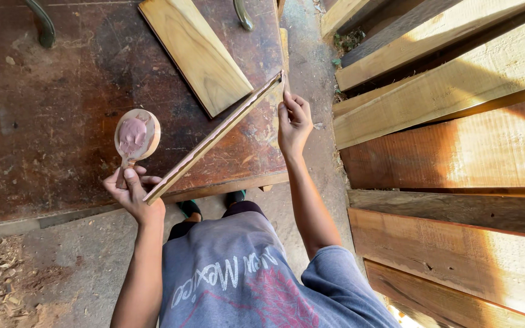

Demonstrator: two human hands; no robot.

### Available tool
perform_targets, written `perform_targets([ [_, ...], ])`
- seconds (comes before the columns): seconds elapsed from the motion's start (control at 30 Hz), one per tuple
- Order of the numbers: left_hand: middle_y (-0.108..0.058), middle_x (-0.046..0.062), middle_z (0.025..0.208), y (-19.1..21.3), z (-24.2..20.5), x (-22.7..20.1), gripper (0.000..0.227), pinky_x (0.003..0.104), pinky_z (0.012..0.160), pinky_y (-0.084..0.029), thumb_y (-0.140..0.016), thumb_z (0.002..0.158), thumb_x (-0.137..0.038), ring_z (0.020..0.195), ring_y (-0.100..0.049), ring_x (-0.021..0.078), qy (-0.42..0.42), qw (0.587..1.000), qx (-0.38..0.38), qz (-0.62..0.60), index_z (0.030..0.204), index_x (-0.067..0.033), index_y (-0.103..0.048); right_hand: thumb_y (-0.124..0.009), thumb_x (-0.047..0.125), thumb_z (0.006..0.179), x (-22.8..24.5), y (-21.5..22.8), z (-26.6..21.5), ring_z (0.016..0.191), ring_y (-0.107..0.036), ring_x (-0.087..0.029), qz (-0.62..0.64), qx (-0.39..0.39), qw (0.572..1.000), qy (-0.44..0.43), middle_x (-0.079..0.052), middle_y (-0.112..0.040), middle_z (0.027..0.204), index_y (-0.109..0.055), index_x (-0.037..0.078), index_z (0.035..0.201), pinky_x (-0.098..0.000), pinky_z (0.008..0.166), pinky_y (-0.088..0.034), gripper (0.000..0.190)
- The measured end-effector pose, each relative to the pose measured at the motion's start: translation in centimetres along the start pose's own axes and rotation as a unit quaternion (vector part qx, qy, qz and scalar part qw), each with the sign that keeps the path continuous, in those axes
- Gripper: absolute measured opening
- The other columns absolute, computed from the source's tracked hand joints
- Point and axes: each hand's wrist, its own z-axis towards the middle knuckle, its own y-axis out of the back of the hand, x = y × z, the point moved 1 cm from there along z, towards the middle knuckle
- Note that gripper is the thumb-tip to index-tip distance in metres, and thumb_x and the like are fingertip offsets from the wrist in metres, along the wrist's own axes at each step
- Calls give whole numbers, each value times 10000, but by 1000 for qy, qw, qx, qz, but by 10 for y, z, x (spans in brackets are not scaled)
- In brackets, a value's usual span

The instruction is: The person applies a pink paste to the edges of wooden planks using a small wooden spatula. They repeatedly dip the spatula into a container of paste and spread it along the plank edges, then set the planks aside on the workbench.

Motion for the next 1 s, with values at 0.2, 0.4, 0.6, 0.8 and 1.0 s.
perform_targets([
  [0.2, -590, 112, 1078, 3, 8, 1, 223, 253, 533, -544, -523, 1149, -199, 612, -613, 164, 1, 1000, 6, -2, 1235, -60, -371, -745, 45, 967, 6, 18, -3, 872, -621, -83, -90, 34, 995, -1, -46, -664, 1118, -787, 69, 1167, -207, 685, -509, 206],
  [0.4, -600, 121, 1092, 5, 10, 6, 242, 260, 551, -552, -534, 1152, -198, 622, -622, 172, -2, 1000, 24, -16, 1257, -51, -373, -713, -45, 949, 29, 47, 16, 950, -673, -128, -154, 36, 980, 123, -81, -673, 1140, -769, 63, 1218, -259, 701, -560, 296],
  [0.6, -601, 117, 1093, 6, 11, 5, 244, 263, 561, -562, -535, 1150, -202, 629, -631, 169, 3, 999, 31, -22, 1255, -58, -369, -708, -68, 926, 45, 43, 35, 948, -725, -171, -205, 84, 963, 155, -112, -663, 1178, -763, 87, 1196, -263, 693, -663, 316],
  [0.8, -596, 119, 1082, 6, 11, 6, 243, 265, 573, -562, -534, 1149, -197, 633, -634, 168, 5, 999, 39, -23, 1261, -59, -369, -720, -53, 931, 51, 44, 41, 968, -734, -195, -254, 104, 945, 178, -117, -666, 1189, -775, 84, 1195, -308, 722, -634, 302],
  [1.0, -594, 117, 1075, 6, 11, 7, 238, 266, 577, -560, -533, 1150, -193, 629, -632, 169, 4, 999, 42, -21, 1261, -57, -372, -702, -26, 947, 58, 43, 46, 894, -741, -174, -233, 92, 958, 140, -117, -739, 1145, -778, 63, 1176, -281, 691, -609, 257],
])
